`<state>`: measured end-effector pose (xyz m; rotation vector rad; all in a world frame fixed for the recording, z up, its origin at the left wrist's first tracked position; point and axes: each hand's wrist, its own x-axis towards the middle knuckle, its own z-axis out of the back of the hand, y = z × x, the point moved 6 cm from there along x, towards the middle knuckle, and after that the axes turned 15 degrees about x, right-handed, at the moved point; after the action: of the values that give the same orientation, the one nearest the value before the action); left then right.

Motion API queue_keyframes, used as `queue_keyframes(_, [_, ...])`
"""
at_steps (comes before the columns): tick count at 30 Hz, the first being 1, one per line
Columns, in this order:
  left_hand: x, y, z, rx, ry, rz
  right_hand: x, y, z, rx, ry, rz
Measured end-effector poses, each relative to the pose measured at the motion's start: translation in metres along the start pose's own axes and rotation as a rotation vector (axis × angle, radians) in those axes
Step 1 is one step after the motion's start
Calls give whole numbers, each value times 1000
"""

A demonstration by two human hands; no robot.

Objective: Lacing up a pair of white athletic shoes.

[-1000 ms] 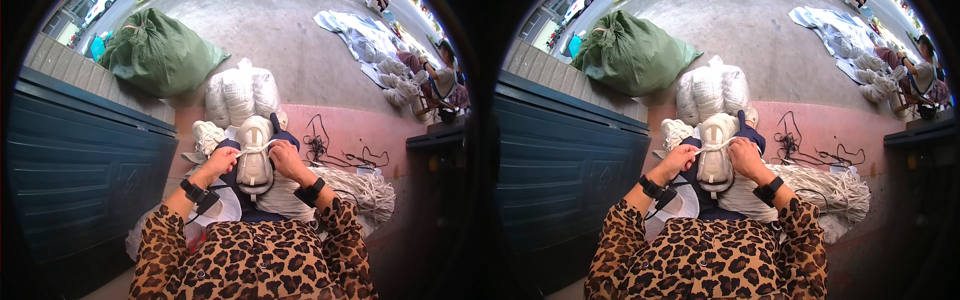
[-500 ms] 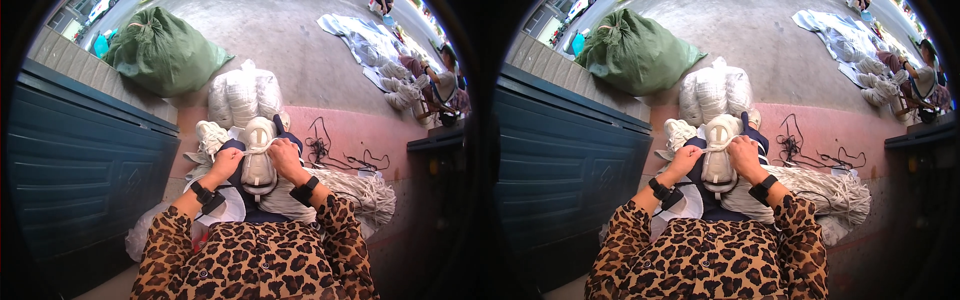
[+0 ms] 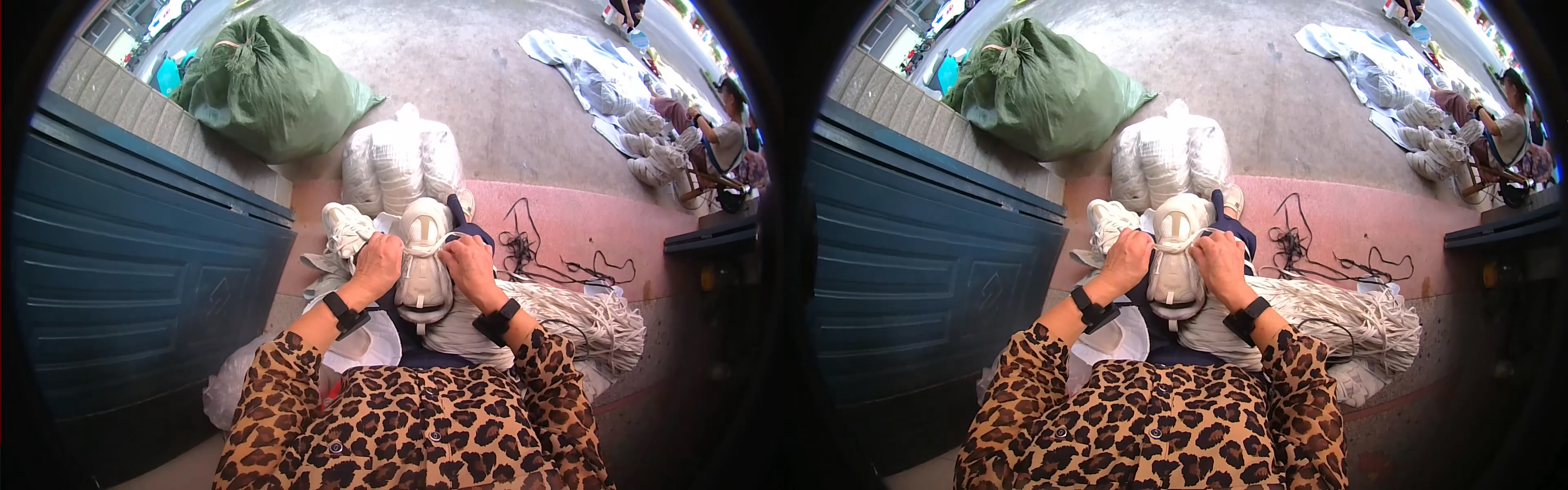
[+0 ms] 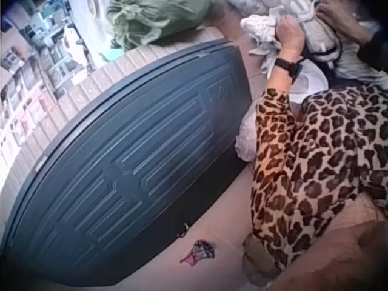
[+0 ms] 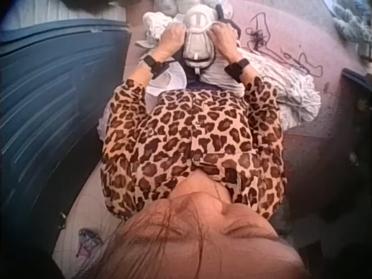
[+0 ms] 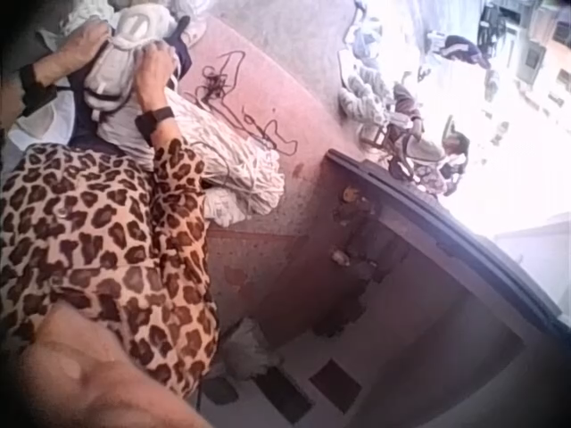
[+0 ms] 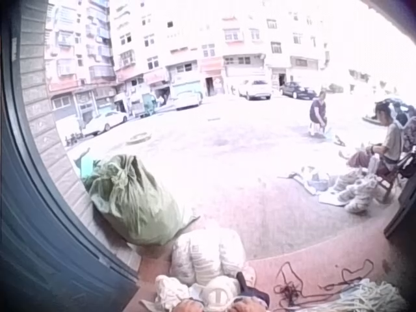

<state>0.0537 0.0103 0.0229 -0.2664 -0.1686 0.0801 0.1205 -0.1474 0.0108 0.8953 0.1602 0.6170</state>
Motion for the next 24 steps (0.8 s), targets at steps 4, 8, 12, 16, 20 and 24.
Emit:
queue_keyframes(4, [2,-1,-7,5,111,15,0,1,1,2,3,-21])
queue_keyframes(8, [1,1,2,-9,73,130,-1,8,0,-72,14,18])
queue_keyframes(12, [-12,-25,15,299,-11,-12,-8,21,-4,-214,77,164])
queue_keyframes(16, [-20,-27,4,359,66,-13,-9,21,-12,-274,196,194])
queue_keyframes(20, [-13,-6,-14,110,175,-16,-4,13,-16,-304,277,208])
queue_keyframes(24, [-10,-1,-1,-213,31,-71,-4,4,-17,-146,315,146])
